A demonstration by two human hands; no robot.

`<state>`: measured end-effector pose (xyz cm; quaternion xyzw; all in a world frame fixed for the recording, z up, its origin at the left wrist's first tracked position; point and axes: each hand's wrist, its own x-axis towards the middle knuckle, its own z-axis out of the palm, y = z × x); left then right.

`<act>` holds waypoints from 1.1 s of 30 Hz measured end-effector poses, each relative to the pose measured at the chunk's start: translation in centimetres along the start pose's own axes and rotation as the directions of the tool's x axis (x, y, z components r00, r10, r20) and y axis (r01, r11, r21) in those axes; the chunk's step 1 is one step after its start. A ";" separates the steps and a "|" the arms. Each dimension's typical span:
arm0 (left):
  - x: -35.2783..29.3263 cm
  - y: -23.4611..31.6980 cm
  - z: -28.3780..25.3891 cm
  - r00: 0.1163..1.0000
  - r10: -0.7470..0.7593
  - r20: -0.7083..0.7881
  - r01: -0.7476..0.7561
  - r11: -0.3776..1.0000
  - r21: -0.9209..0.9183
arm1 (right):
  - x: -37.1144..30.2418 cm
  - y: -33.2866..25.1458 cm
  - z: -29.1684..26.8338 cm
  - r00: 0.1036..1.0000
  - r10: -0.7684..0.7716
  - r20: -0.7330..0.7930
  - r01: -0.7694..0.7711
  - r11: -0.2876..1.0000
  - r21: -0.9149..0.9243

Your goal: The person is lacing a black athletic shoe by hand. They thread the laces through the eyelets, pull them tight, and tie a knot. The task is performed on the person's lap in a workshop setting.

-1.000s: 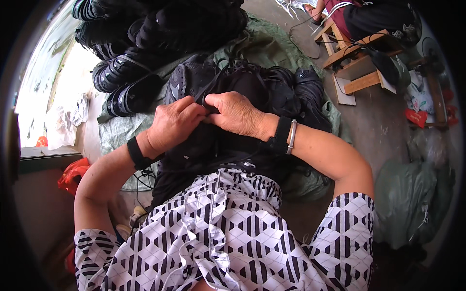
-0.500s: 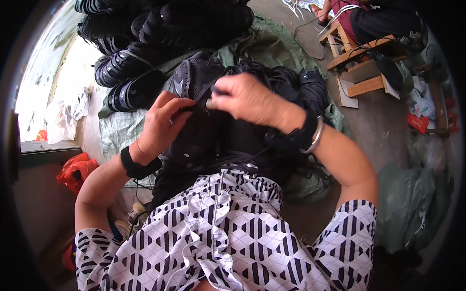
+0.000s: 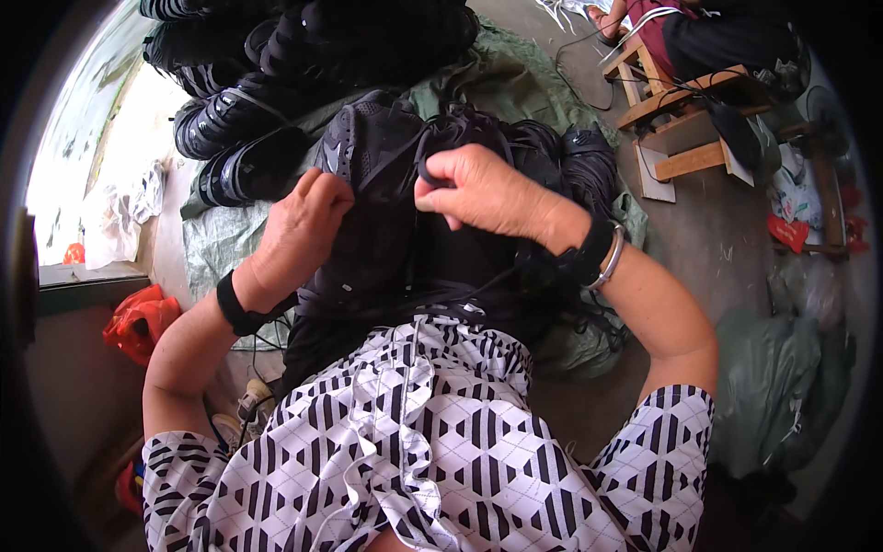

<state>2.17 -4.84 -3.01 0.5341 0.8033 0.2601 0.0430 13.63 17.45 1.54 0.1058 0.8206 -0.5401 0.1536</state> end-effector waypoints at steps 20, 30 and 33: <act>2.7 0.8 0.2 0.999 0.005 0.045 0.006 0.974 -0.228 | 1.7 2.5 4.7 0.796 -0.579 -0.178 0.353 0.683 -0.639; 4.1 0.9 -1.2 0.950 0.095 0.297 -0.105 0.994 0.018 | 0.6 -0.4 2.2 0.823 -0.563 -0.069 0.406 0.670 -0.622; 4.5 1.5 -1.3 0.927 -0.010 0.376 -0.003 0.999 0.034 | 0.8 -2.4 -2.7 0.913 -0.370 -0.173 0.387 0.919 0.078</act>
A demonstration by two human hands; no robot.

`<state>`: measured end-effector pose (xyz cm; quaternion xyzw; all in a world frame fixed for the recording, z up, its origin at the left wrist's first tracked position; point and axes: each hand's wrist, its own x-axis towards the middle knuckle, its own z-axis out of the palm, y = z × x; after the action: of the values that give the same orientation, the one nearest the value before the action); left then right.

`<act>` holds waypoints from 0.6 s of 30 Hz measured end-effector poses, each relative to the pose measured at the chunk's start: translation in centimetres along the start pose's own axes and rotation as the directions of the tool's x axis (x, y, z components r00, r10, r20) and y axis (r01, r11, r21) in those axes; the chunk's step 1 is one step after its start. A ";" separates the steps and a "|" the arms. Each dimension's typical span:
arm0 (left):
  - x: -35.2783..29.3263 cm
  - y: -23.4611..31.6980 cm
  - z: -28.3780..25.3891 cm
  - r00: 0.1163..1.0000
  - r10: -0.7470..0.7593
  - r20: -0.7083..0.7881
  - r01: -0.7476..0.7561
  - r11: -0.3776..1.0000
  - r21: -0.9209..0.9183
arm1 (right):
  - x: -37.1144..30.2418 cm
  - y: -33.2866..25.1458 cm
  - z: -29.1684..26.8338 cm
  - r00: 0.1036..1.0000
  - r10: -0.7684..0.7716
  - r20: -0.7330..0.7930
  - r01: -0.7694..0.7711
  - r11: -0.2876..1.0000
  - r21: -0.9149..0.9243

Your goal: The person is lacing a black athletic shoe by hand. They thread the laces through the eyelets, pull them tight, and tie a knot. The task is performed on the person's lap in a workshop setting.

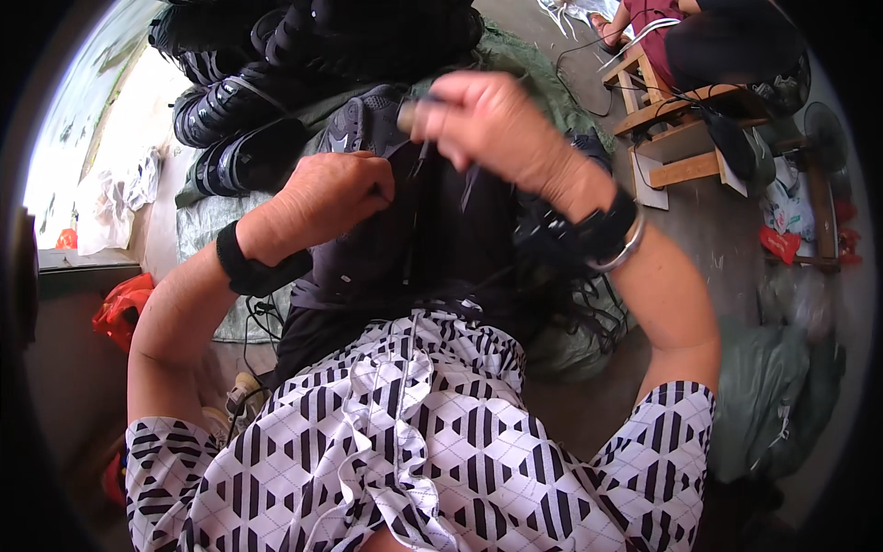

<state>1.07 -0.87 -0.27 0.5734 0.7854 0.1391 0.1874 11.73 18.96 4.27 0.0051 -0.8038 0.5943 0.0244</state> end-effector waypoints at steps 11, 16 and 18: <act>-1.4 0.4 2.1 0.978 -0.001 -0.206 -0.005 1.000 -0.027 | 12.0 -5.7 -10.8 0.982 0.187 -0.027 -0.139 0.813 0.565; -4.2 -0.2 3.3 0.877 0.158 -0.454 -0.176 0.984 0.002 | 14.8 -7.3 -9.3 0.972 -0.002 -0.236 0.123 0.857 0.500; -5.9 -0.2 3.9 0.857 0.144 -0.495 -0.195 0.979 -0.052 | 14.7 -7.2 -9.4 0.964 -0.042 -0.263 0.169 0.859 0.483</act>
<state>4.23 -6.54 -3.05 0.5765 0.7455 0.3344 -0.0015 -2.43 26.20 14.54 -0.0172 -0.6113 0.7763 0.1531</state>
